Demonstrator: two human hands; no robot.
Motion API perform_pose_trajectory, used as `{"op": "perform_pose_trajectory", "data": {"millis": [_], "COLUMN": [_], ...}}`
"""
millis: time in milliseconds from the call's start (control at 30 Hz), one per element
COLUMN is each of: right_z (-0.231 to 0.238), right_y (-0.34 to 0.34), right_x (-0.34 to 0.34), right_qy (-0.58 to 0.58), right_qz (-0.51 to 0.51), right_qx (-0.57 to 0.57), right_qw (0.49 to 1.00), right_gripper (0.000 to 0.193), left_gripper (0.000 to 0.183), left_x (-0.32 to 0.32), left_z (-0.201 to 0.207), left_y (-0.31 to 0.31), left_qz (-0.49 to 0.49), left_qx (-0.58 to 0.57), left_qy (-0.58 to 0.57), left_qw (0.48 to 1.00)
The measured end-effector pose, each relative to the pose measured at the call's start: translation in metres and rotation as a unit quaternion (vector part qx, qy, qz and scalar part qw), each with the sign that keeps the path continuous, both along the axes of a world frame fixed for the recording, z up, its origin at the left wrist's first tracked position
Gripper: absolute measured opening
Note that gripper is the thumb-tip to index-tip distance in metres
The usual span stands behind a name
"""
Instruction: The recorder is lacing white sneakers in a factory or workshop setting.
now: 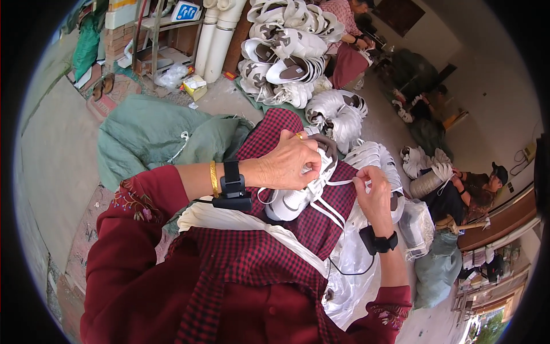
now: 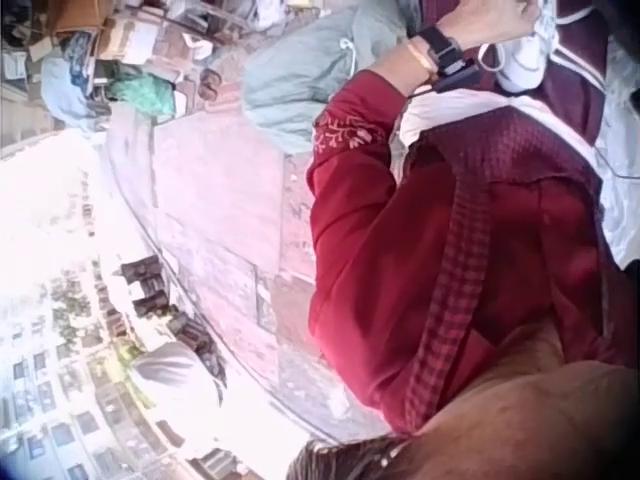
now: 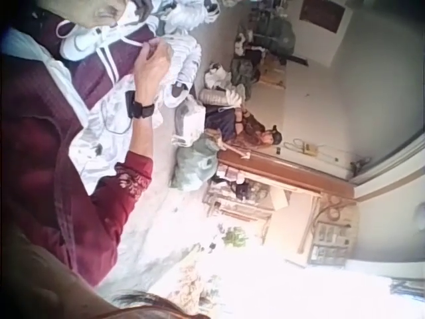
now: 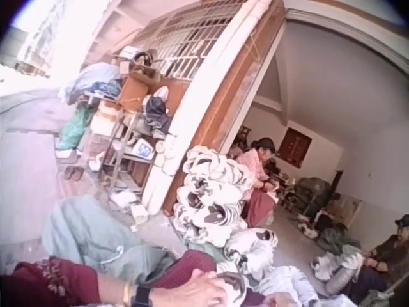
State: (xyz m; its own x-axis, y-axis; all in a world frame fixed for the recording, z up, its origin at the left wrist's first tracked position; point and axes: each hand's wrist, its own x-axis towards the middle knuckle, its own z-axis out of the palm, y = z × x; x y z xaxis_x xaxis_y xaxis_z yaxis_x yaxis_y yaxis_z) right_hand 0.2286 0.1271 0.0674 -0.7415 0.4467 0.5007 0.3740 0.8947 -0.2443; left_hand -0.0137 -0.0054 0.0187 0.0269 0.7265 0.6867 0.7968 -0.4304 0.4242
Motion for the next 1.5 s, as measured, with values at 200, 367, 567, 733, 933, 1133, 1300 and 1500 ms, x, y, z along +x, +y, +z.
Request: {"op": "perform_pose_trajectory", "data": {"millis": [200, 367, 567, 733, 933, 1133, 1300, 1500], "right_z": [-0.020, -0.036, -0.039, -0.034, -0.036, -0.028, -0.033, -0.039], "right_y": [-0.061, -0.056, -0.046, -0.041, -0.045, -0.035, -0.038, -0.036], "right_x": [-0.034, -0.033, -0.035, -0.032, -0.036, -0.033, -0.036, -0.035], "right_qy": [-0.056, 0.002, 0.022, -0.002, 0.006, 0.008, -0.014, 0.020], "right_qz": [0.013, -0.006, -0.007, 0.006, -0.002, -0.014, -0.018, -0.053], "right_qx": [-0.031, -0.062, -0.071, -0.110, -0.119, -0.238, -0.159, -0.173], "right_qw": [0.998, 0.998, 0.997, 0.994, 0.993, 0.971, 0.987, 0.983], "right_gripper": [0.021, 0.014, 0.012, 0.011, 0.013, 0.014, 0.014, 0.013], "left_gripper": [0.004, 0.007, 0.008, 0.005, 0.005, 0.013, 0.020, 0.018], "left_x": [0.019, 0.020, 0.023, 0.027, 0.026, 0.026, 0.027, 0.025], "left_z": [-0.010, -0.013, -0.010, -0.010, -0.010, -0.002, 0.007, 0.006], "left_y": [0.003, 0.005, 0.005, 0.006, 0.009, 0.010, 0.019, 0.018], "left_qz": [0.069, 0.079, 0.072, 0.094, 0.075, 0.050, 0.086, 0.030], "left_qx": [0.022, 0.019, 0.014, 0.006, -0.010, -0.049, -0.107, -0.129], "left_qy": [0.075, 0.076, 0.096, 0.127, 0.094, 0.060, 0.118, 0.123], "left_qw": [0.995, 0.994, 0.993, 0.987, 0.993, 0.996, 0.983, 0.984]}}
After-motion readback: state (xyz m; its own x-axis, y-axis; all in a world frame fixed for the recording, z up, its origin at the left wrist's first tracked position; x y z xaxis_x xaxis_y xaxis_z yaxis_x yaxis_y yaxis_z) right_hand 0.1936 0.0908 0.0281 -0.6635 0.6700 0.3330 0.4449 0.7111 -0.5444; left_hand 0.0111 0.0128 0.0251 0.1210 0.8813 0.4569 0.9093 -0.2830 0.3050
